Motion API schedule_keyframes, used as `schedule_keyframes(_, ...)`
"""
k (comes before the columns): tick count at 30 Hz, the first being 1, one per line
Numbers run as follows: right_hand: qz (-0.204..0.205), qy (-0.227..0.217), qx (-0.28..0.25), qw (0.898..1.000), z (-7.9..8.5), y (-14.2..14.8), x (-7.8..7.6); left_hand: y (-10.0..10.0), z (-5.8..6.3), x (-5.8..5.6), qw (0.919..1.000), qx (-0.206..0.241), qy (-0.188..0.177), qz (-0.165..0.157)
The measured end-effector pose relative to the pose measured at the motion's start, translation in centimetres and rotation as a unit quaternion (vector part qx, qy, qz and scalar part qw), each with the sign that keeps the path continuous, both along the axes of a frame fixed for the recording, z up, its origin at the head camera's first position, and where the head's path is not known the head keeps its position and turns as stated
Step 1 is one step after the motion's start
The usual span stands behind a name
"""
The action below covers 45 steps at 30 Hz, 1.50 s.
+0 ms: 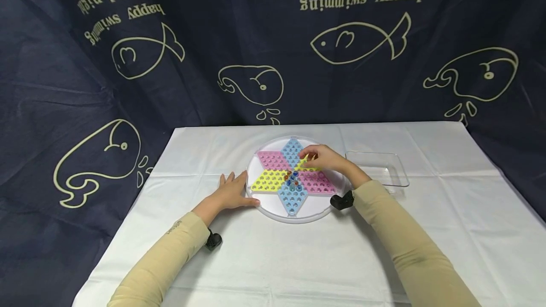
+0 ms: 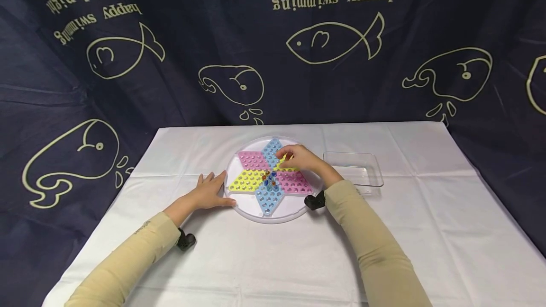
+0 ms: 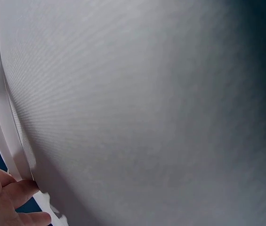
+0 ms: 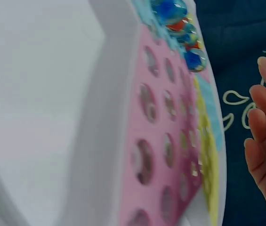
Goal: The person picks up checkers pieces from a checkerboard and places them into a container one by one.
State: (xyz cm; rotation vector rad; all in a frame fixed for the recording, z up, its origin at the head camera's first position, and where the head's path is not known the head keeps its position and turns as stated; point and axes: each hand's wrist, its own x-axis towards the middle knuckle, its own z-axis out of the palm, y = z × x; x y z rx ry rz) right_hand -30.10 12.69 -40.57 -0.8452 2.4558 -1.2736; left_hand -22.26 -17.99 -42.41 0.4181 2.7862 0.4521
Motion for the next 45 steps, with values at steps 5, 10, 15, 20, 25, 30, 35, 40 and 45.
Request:
schedule_keyframes(5,0.005,0.009,0.02,1.0,-0.5,-0.6,-0.1,0.0,0.1,0.0,1.0,-0.001,-0.002,0.0)
schedule_keyframes(10,0.026,0.006,0.043,0.999,-0.7,-1.2,0.1,0.1,0.1,0.0,1.0,-0.003,-0.002,0.003)
schedule_keyframes(15,0.02,-0.004,0.055,0.998,-1.0,-1.7,0.2,0.0,0.0,0.0,1.0,-0.002,-0.002,0.001)
schedule_keyframes(20,0.019,0.0,0.067,0.998,-1.1,-2.0,0.2,0.0,-0.1,-0.1,1.0,-0.002,0.001,0.0)
schedule_keyframes(25,0.025,-0.002,0.077,0.997,-1.4,-2.1,0.1,0.0,-0.1,-0.1,1.0,-0.002,0.0,0.0)
schedule_keyframes(30,0.029,0.001,0.087,0.996,-1.3,-2.3,0.2,-0.1,-0.2,-0.1,1.0,-0.004,0.001,-0.001)
schedule_keyframes(35,0.043,0.007,0.099,0.994,-1.3,-2.4,0.2,-0.1,-0.2,-0.1,1.0,-0.005,0.001,-0.002)
schedule_keyframes(40,0.053,0.012,0.106,0.993,-1.2,-2.6,0.2,-0.1,-0.2,-0.1,1.0,-0.005,0.002,-0.002)
schedule_keyframes(45,0.051,0.01,0.115,0.992,-1.2,-2.7,0.1,-0.1,-0.1,0.0,1.0,-0.002,0.0,-0.002)
